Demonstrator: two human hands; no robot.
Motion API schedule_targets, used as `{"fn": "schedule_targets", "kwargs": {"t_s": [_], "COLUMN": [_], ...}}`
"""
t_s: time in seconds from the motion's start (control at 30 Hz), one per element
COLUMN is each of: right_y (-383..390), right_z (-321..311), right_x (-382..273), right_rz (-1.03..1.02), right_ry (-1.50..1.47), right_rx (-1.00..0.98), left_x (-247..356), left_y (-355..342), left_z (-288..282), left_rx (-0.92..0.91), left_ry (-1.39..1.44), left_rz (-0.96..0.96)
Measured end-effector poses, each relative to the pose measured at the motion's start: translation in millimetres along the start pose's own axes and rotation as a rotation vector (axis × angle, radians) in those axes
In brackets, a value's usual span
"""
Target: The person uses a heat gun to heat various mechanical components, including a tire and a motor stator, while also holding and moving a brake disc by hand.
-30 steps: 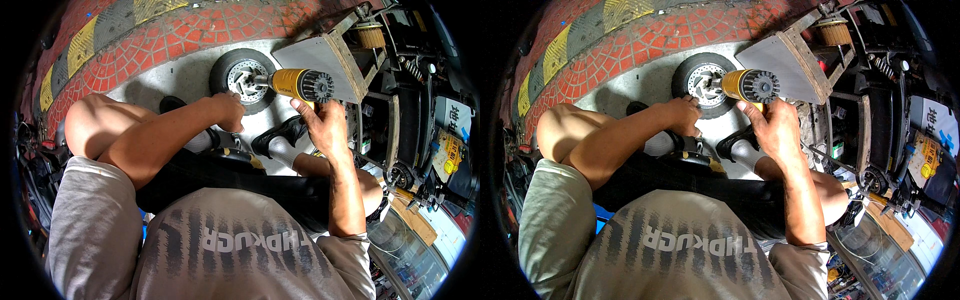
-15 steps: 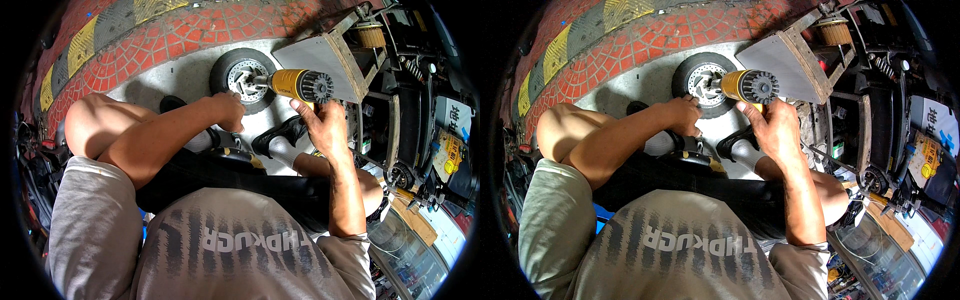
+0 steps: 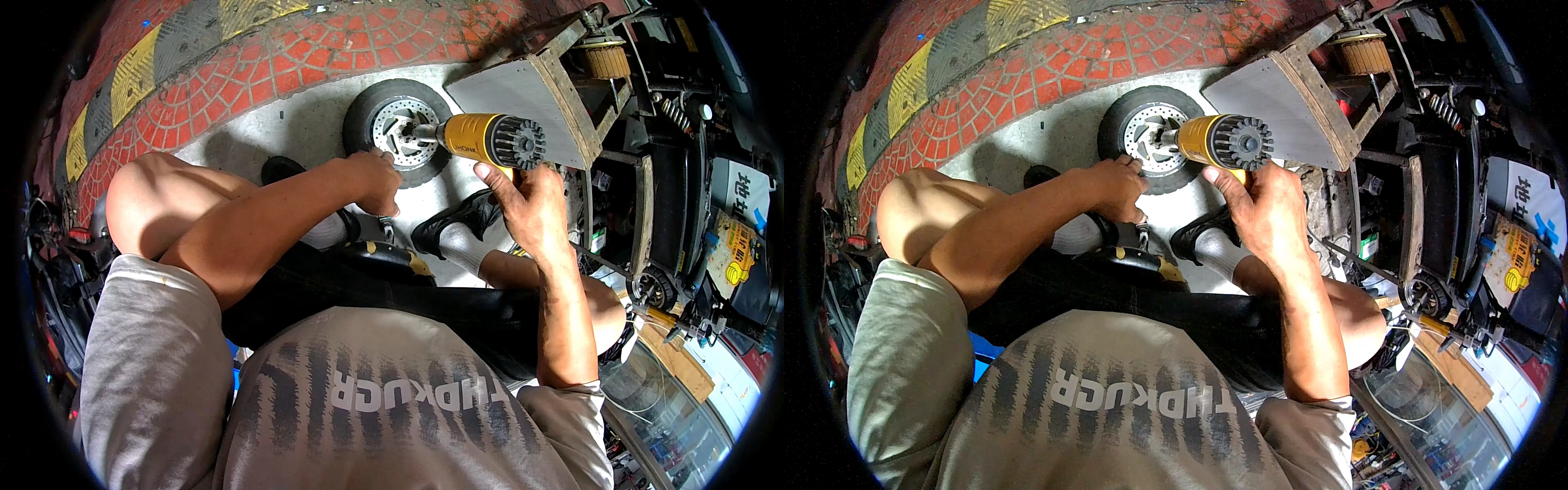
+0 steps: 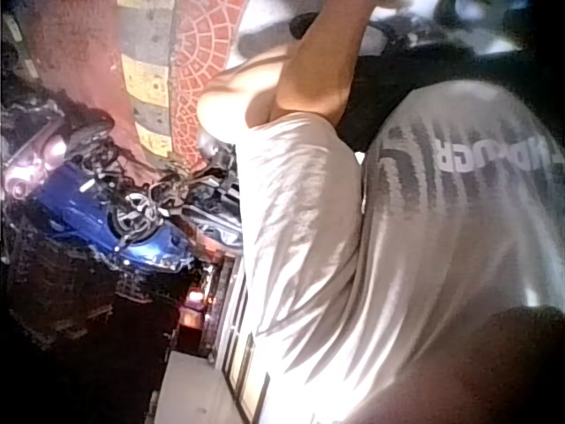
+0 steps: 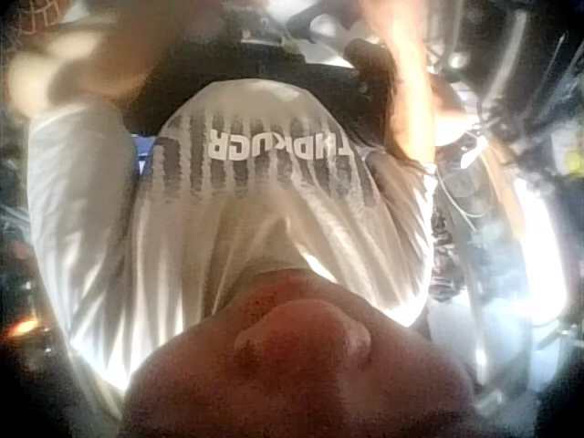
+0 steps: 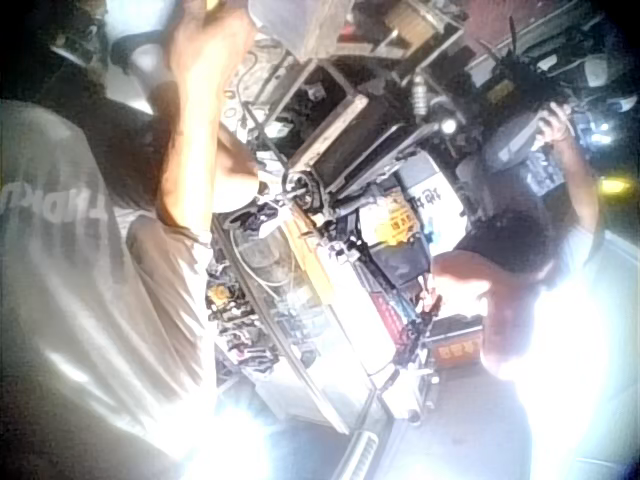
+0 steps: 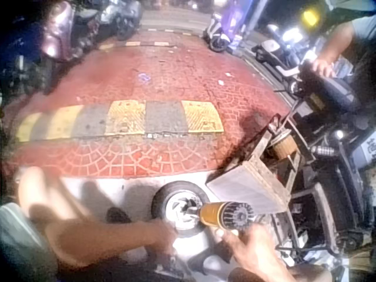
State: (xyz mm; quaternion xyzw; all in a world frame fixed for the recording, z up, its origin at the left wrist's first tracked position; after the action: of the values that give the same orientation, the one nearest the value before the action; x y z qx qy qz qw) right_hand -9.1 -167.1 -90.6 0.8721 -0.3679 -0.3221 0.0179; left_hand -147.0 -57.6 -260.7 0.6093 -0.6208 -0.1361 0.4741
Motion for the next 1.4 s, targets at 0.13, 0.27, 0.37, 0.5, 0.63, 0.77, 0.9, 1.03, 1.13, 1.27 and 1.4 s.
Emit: {"fn": "schedule_targets", "kwargs": {"t_s": [0.13, 0.27, 0.37, 0.5, 0.63, 0.77, 0.9, 1.03, 1.13, 1.27, 1.4], "right_y": [0.2, 0.4, 0.6, 1.1, 0.7, 0.7, 0.0, 0.6, 0.6, 0.5, 0.3], "right_z": [-1.0, -1.3, -1.3, -0.6, -0.9, -1.3, -0.2, 1.1, 1.2, 0.3, 1.9], "right_x": [-3.5, -2.3, -0.5, 3.5, 1.1, -1.9, -0.7, 1.5, -0.6, -0.3, 1.0], "right_rz": [0.008, 0.011, 0.019, 0.025, 0.027, 0.013, 0.015, 0.014, 0.007, 0.015, 0.01], "right_ry": [0.002, 0.007, -0.003, 0.015, 0.017, 0.009, 0.004, -0.003, -0.021, 0.004, -0.013], "right_rx": [-0.013, -0.01, -0.005, -0.003, -0.012, -0.003, -0.009, -0.005, -0.003, -0.009, -0.007], "left_x": [0.3, 0.6, 0.4, 0.0, -0.2, -0.1, -0.8, -0.6, -0.7, -0.4, -1.1], "left_y": [0.7, 1.0, 0.4, -0.7, -0.8, -1.0, -1.0, -2.0, -1.4, -0.5, -1.3], "left_z": [-0.4, -0.4, 0.0, 1.1, 0.7, 0.7, 1.0, 1.5, 1.3, 0.7, 1.4], "left_rx": [0.003, -0.002, 0.002, 0.005, 0.005, 0.001, 0.006, 0.006, 0.005, 0.002, 0.007], "left_ry": [0.0, -0.003, 0.0, 0.014, 0.01, 0.002, 0.012, 0.006, 0.013, 0.015, 0.008], "left_rz": [0.006, 0.004, 0.007, 0.015, 0.009, 0.009, 0.008, 0.013, 0.011, 0.004, -0.001]}}
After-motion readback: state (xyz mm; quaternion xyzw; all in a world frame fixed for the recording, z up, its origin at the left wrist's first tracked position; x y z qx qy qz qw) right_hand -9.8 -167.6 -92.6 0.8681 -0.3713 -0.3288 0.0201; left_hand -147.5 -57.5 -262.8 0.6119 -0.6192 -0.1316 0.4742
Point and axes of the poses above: each hand's wrist, its own y-axis away from the middle knuckle, its own z-axis out of the palm, x = y × z, the point moved 8 cm from there along -y, towards the middle knuckle, and after that the axes turned 5 degrees about -z, right-handed, at the moved point
